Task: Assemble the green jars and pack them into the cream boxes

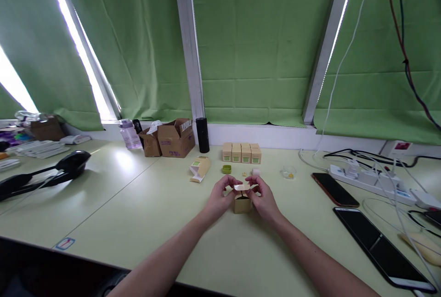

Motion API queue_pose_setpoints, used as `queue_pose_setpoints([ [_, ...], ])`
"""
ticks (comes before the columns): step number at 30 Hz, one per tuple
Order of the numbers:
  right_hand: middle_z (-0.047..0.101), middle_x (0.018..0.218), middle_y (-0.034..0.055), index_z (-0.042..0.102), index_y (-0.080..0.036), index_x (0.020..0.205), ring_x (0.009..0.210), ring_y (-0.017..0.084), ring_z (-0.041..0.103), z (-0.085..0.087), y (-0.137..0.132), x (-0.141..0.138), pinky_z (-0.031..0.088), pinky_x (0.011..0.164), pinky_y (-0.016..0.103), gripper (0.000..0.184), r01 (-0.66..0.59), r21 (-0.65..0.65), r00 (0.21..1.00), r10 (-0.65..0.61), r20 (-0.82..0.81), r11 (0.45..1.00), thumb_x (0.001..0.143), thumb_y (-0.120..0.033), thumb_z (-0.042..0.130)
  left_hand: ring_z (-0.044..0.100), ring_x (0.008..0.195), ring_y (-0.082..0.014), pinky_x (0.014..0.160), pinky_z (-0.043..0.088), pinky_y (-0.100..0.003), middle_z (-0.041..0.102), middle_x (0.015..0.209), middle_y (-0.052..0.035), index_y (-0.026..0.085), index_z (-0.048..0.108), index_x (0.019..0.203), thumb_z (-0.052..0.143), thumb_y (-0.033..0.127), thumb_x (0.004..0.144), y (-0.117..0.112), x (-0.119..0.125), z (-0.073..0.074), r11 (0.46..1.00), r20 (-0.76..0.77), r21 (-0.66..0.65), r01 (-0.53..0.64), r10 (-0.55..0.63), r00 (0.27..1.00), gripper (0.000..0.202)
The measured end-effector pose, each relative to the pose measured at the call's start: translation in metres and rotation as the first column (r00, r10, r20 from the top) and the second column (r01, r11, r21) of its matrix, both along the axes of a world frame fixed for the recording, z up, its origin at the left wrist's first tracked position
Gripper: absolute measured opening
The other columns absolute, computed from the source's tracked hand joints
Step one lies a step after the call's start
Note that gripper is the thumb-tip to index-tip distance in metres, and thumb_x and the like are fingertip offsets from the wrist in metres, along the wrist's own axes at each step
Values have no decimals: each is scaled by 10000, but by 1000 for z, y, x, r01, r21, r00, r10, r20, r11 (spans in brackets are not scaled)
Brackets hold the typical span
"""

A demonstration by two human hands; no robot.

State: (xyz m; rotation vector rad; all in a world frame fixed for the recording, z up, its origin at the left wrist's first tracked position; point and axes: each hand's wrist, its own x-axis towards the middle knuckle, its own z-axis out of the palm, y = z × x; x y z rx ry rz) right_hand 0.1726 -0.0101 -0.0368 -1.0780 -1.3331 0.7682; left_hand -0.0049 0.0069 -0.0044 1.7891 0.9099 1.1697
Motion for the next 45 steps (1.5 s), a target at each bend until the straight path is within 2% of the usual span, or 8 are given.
queue_pose_setpoints([
  [6, 611, 936, 51, 667, -225, 1045, 824, 208, 588, 17, -13, 7, 487, 672, 311, 187, 6, 203, 998, -17, 57, 979, 927, -323, 559, 676, 1066, -244, 942, 445, -365, 777, 1093, -66, 212, 612, 892, 616, 162, 772, 1, -2, -1, 1000, -26, 23, -20, 20, 999, 130],
  [12, 601, 890, 39, 659, -233, 948, 707, 176, 516, 20, -17, 9, 438, 612, 308, 59, -48, 358, 971, -41, 237, 932, 905, -232, 620, 681, 1036, -251, 937, 428, -377, 786, 1076, -58, 217, 607, 858, 635, 226, 783, -1, -1, 4, 999, -68, 26, -38, 40, 997, 80],
  [17, 614, 883, 48, 643, -239, 941, 754, 203, 549, 18, -16, 9, 445, 623, 326, 81, -48, 391, 946, -84, 313, 919, 886, -188, 612, 667, 1112, -266, 989, 430, -405, 772, 1149, -73, 221, 627, 893, 568, 212, 821, -4, -6, 4, 996, -52, 76, -38, 42, 998, 94],
  [22, 622, 866, 53, 602, -253, 918, 800, 231, 583, 22, -19, 9, 460, 672, 360, 90, -68, 412, 909, -113, 401, 909, 879, -173, 595, 640, 1193, -290, 1066, 429, -459, 751, 1198, -98, 230, 652, 943, 565, 289, 938, -10, -11, 8, 961, -63, 278, -17, 36, 997, 106],
  [26, 629, 855, 54, 589, -258, 915, 814, 243, 589, 21, -20, 11, 455, 670, 365, 109, -91, 423, 876, -129, 464, 902, 858, -165, 598, 639, 1148, -296, 1054, 432, -477, 763, 1159, -104, 235, 656, 905, 600, 281, 932, -14, -10, 11, 926, -124, 377, 25, 23, 992, 77],
  [32, 615, 813, 42, 558, -259, 876, 783, 235, 561, 21, -20, 12, 432, 652, 355, 133, -109, 473, 852, -163, 498, 874, 837, -135, 584, 647, 1109, -295, 1034, 415, -481, 768, 1108, -91, 239, 645, 879, 623, 217, 886, -12, -10, 9, 909, -165, 413, 44, 27, 986, 32],
  [41, 617, 775, 41, 554, -263, 829, 756, 234, 554, 21, -19, 13, 406, 635, 359, 102, -115, 440, 850, -141, 508, 891, 836, -167, 587, 652, 1074, -293, 1020, 424, -488, 779, 1081, -84, 239, 640, 839, 632, 178, 848, -12, -11, 9, 899, -174, 435, 37, 43, 984, 62],
  [45, 616, 757, 39, 561, -266, 821, 743, 234, 542, 22, -20, 14, 403, 643, 364, 98, -133, 459, 845, -141, 516, 878, 837, -171, 584, 647, 1063, -295, 1010, 420, -492, 781, 1077, -80, 241, 636, 825, 623, 157, 835, -13, -11, 10, 894, -186, 446, 43, 45, 982, 86],
])
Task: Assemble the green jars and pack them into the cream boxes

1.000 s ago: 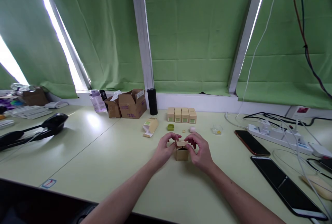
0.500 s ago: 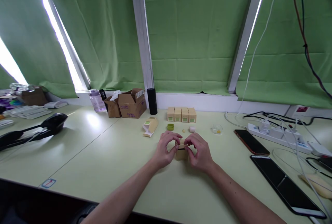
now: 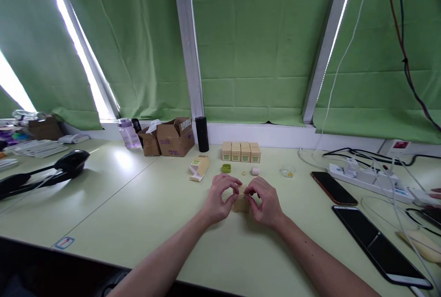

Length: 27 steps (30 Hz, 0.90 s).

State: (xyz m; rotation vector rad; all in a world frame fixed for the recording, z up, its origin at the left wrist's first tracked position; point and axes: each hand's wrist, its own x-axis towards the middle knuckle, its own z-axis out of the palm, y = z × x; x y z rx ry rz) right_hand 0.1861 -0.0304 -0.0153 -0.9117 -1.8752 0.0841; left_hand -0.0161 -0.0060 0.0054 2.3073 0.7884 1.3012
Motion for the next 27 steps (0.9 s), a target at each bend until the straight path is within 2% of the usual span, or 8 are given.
queue_pose_setpoints([
  [6, 604, 730, 43, 571, -265, 771, 720, 233, 524, 1, -1, 0, 398, 657, 372, 90, -3, -32, 1000, 3, 18, 999, 838, -206, 586, 639, 1061, -300, 1004, 414, -494, 782, 1075, -82, 244, 648, 801, 621, 192, 857, -2, 0, 2, 1000, -22, -8, 6, -7, 1000, 81],
  [15, 557, 693, 25, 532, -261, 728, 683, 217, 494, 1, -1, -1, 350, 624, 344, 137, -24, -1, 1000, 24, 20, 1000, 806, -159, 580, 639, 1059, -292, 1022, 401, -497, 789, 1052, -87, 239, 665, 760, 568, 275, 949, -2, 1, 2, 1000, -2, 3, 2, -2, 1000, 215],
  [21, 560, 686, 24, 527, -258, 701, 681, 215, 495, -1, 0, 0, 346, 620, 341, 145, -37, -21, 999, 38, 37, 999, 791, -164, 592, 639, 1045, -297, 1010, 406, -500, 790, 1037, -92, 237, 668, 720, 574, 319, 954, -2, 1, 1, 1000, -7, -28, 10, -10, 1000, 265],
  [27, 589, 740, 30, 583, -262, 786, 716, 226, 522, 2, 1, 5, 367, 641, 343, 102, -67, -36, 995, 69, 67, 997, 771, -164, 609, 652, 1085, -295, 1035, 418, -487, 787, 1067, -93, 238, 678, 771, 579, 348, 965, 0, 1, -1, 997, 42, -77, 17, -13, 999, 243],
])
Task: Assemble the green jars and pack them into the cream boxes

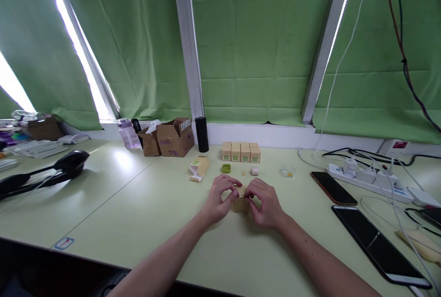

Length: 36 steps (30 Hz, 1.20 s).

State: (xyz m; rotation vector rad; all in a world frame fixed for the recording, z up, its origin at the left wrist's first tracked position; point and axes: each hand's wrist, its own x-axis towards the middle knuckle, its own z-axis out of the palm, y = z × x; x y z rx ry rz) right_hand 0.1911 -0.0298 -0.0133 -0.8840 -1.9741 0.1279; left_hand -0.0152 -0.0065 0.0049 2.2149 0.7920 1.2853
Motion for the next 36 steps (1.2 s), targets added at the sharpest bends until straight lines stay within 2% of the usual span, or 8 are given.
queue_pose_setpoints([
  [6, 628, 916, 49, 594, -270, 1101, 823, 249, 582, 4, 0, 7, 419, 667, 345, 348, 7, -58, 999, -5, 49, 998, 770, -163, 612, 691, 1123, -284, 1022, 496, -425, 774, 1127, -98, 219, 698, 938, 608, 334, 950, 4, 1, -1, 984, 152, -180, -1, 29, 988, 146],
  [11, 645, 1007, 73, 535, -266, 1233, 887, 261, 610, 1, 3, 11, 458, 702, 359, 453, 44, -55, 994, -39, 99, 998, 797, -163, 606, 701, 1085, -267, 981, 514, -386, 777, 1087, -88, 212, 698, 939, 613, 312, 944, 8, 1, -4, 980, 156, -195, -25, 56, 986, 131],
  [16, 648, 983, 67, 549, -242, 1235, 867, 250, 620, -8, 12, 12, 460, 686, 348, 420, 176, -44, 981, -171, 94, 983, 824, -157, 567, 695, 962, -231, 915, 520, -366, 775, 1078, -81, 207, 710, 1000, 580, 279, 949, 10, 1, -6, 980, 131, -183, -78, 103, 986, 157],
  [20, 636, 922, 42, 565, -234, 1212, 805, 225, 615, -11, 17, 13, 461, 670, 328, 379, 279, -70, 960, -279, 8, 958, 846, -144, 521, 674, 887, -205, 876, 523, -346, 770, 1069, -72, 201, 702, 1012, 568, 229, 928, 12, 1, -10, 980, 140, -171, -105, 129, 982, 160],
  [24, 614, 922, 28, 551, -242, 1220, 788, 207, 605, -9, 15, 15, 462, 656, 309, 401, 201, -46, 978, -203, -44, 979, 834, -135, 538, 678, 943, -212, 917, 521, -362, 749, 1135, -82, 205, 681, 1076, 567, 230, 932, 15, 1, -12, 976, 150, -178, -124, 151, 977, 185],
  [29, 613, 949, 35, 520, -248, 1277, 815, 214, 601, -6, 8, 13, 468, 655, 305, 507, 57, -8, 998, -57, 36, 998, 789, -122, 573, 682, 1138, -258, 1024, 509, -411, 707, 1244, -104, 215, 636, 1184, 575, 186, 899, 17, 3, -13, 965, 201, -263, 5, 49, 978, 293],
  [31, 626, 984, 45, 509, -246, 1289, 838, 220, 608, -5, 7, 11, 469, 659, 306, 526, 53, -2, 997, -53, 58, 999, 782, -120, 570, 686, 1123, -260, 1026, 510, -421, 703, 1255, -106, 214, 633, 1188, 579, 170, 883, 17, 3, -14, 960, 200, -278, 27, 30, 979, 313],
  [36, 640, 1012, 56, 513, -236, 1284, 863, 222, 622, -8, 9, 11, 471, 674, 306, 500, 150, -30, 987, -147, 71, 988, 799, -117, 541, 684, 1021, -232, 998, 516, -418, 704, 1240, -103, 205, 641, 1173, 563, 143, 858, 16, 2, -14, 965, 181, -263, -7, 57, 982, 330],
])
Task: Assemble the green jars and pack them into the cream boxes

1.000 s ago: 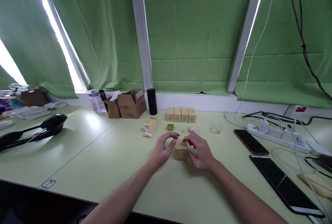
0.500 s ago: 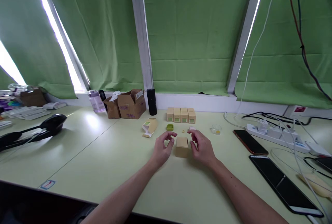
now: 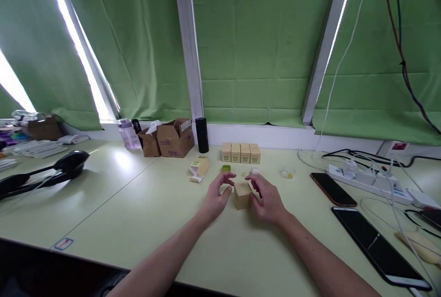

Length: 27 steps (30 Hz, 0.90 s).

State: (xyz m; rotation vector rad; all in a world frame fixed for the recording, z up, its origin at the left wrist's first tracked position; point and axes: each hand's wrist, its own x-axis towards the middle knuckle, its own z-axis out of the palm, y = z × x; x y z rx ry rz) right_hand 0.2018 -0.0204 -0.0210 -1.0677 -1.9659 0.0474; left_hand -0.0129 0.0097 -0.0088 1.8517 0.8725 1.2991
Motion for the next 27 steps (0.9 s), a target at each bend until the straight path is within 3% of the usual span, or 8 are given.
queue_pose_setpoints([
  [12, 658, 970, 25, 496, -250, 1308, 800, 199, 639, -8, 8, -4, 463, 699, 305, 435, 181, -179, 979, -195, -61, 967, 887, -148, 461, 693, 877, -186, 935, 535, -385, 719, 1189, -95, 200, 640, 1103, 558, 156, 847, -3, 2, 1, 1000, 29, -1, 15, -15, 999, 272],
  [14, 657, 918, 3, 493, -263, 1298, 779, 195, 638, -9, 11, -2, 424, 660, 284, 433, 258, -261, 961, -275, -29, 930, 886, -135, 466, 694, 853, -180, 925, 536, -382, 725, 1185, -93, 201, 645, 1092, 562, 168, 853, -3, 3, 2, 1000, 47, -4, 11, -11, 999, 256],
  [17, 692, 932, 3, 526, -273, 1247, 801, 197, 642, -9, 15, 1, 325, 595, 263, 426, 400, -401, 914, -389, 112, 825, 860, -96, 499, 685, 809, -174, 883, 538, -367, 748, 1116, -80, 204, 661, 1046, 567, 174, 839, 0, 2, 2, 999, 65, -13, -49, 50, 997, 229],
  [20, 729, 997, 25, 590, -267, 1156, 869, 214, 652, -7, 17, 2, 288, 587, 269, 360, 451, -485, 892, -393, 223, 750, 852, -84, 530, 670, 762, -164, 817, 546, -344, 759, 1059, -71, 203, 657, 986, 571, 174, 807, 5, 2, -1, 990, 97, -76, -121, 128, 987, 200],
  [24, 738, 1014, 20, 624, -274, 1126, 879, 206, 651, -8, 17, 4, 319, 603, 263, 353, 399, -513, 916, -354, 189, 760, 837, -82, 556, 671, 759, -167, 784, 558, -339, 764, 1015, -82, 190, 651, 962, 575, 157, 760, 14, 3, -7, 971, 147, -191, -140, 170, 974, 218],
  [27, 731, 1017, 12, 633, -271, 1133, 847, 181, 648, -14, 20, 8, 384, 642, 257, 401, 304, -513, 944, -326, 50, 803, 805, -63, 532, 680, 789, -174, 771, 564, -333, 762, 987, -87, 183, 657, 939, 587, 153, 743, 18, 3, -10, 964, 182, -233, -130, 175, 968, 210],
])
